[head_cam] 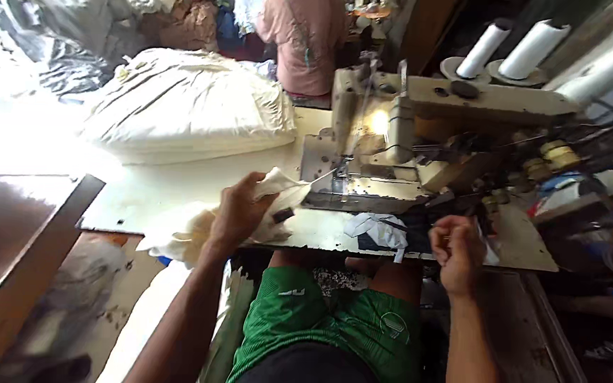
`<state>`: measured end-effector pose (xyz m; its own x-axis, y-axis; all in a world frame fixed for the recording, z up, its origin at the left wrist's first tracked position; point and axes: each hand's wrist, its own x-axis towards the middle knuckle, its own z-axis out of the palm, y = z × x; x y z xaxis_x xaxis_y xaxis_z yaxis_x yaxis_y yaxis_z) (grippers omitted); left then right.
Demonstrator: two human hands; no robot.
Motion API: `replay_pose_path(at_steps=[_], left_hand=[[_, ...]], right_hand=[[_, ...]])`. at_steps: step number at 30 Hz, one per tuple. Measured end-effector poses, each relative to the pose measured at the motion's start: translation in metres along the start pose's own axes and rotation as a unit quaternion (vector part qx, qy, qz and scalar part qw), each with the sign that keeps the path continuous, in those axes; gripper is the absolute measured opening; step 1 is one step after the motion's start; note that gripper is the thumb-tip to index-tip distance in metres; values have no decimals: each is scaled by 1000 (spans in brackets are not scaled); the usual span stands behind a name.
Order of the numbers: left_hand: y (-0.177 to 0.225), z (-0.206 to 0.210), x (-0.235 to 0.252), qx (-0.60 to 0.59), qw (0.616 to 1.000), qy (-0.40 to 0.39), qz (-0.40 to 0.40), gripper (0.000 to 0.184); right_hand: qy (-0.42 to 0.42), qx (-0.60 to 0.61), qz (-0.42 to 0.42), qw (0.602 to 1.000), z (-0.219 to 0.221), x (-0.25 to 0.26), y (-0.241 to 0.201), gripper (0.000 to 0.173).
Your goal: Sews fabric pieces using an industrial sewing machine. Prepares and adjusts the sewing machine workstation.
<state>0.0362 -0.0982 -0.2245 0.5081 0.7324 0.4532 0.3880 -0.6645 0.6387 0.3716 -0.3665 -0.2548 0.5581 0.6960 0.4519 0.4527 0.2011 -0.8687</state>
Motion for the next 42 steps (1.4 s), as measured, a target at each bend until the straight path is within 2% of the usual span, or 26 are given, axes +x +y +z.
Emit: replay_pose_path(at_steps=[2, 4, 8, 11, 13, 15, 17, 20, 23, 24, 25, 27, 28, 29, 31, 33, 35, 36, 39, 42], left_hand=[[10, 10, -16, -28, 999, 25, 15, 34], [22, 20, -28, -48, 997, 49, 18, 35], [37, 32, -41, -50, 996, 70, 27, 33], [44, 32, -43, -35, 996, 70, 39, 32], [46, 31, -44, -33, 996, 71, 48, 31], [48, 26, -47, -36, 996, 75, 37, 28], [50, 13, -53, -35, 995, 91, 14, 27], [52, -8, -62, -40, 996, 82, -10, 33], [60, -18, -67, -68, 995, 65, -18, 46], [63, -23, -67, -75, 995, 62, -15, 49], [64, -28, -68, -81, 995, 58, -6, 49], [63, -44, -70, -78, 994, 49, 58, 34], [63, -54, -72, -66, 993, 38, 95, 22], [63, -62, -74, -44, 991, 24, 121, 17], [62, -71, -85, 18, 988, -18, 154, 30], [61, -71, -97, 75, 983, -69, 150, 36], [54, -75, -107, 70, 982, -106, 144, 27], [50, -83, -110, 35, 984, -104, 138, 22], [50, -130, -114, -49, 990, -28, 130, 16], [64, -189, -114, 13, 989, 28, 144, 17]], right_hand=[[-95, -55, -25, 994, 40, 0, -3, 40], [-139, -136, -73, 978, 70, 12, -10, 35], [-141, -327, -184, 916, 115, 48, -24, 29], [-172, -393, -239, 871, 142, 76, -34, 26], [-191, -398, -273, 855, 157, 90, -32, 22], [-197, -372, -291, 859, 163, 96, -34, 20], [-190, -294, -268, 897, 161, 93, -44, 21], [-220, -102, -187, 952, 161, 74, -72, 27], [-305, 29, -137, 942, 173, 53, -100, 61], [-324, 34, -133, 936, 178, 50, -108, 62], [-325, 24, -140, 935, 182, 48, -115, 53], [-294, -9, -168, 941, 185, 51, -126, 19], [-267, -32, -188, 944, 185, 54, -132, 11], [-238, -56, -211, 946, 185, 57, -140, 9], [-192, -107, -247, 944, 186, 61, -159, 11], [-150, -140, -267, 942, 189, 63, -180, 15], [-109, -164, -286, 938, 190, 72, -198, 18], [-90, -180, -297, 934, 189, 78, -205, 18], [-56, -233, -287, 928, 178, 97, -219, 20], [-24, -256, -272, 927, 169, 108, -231, 18]])
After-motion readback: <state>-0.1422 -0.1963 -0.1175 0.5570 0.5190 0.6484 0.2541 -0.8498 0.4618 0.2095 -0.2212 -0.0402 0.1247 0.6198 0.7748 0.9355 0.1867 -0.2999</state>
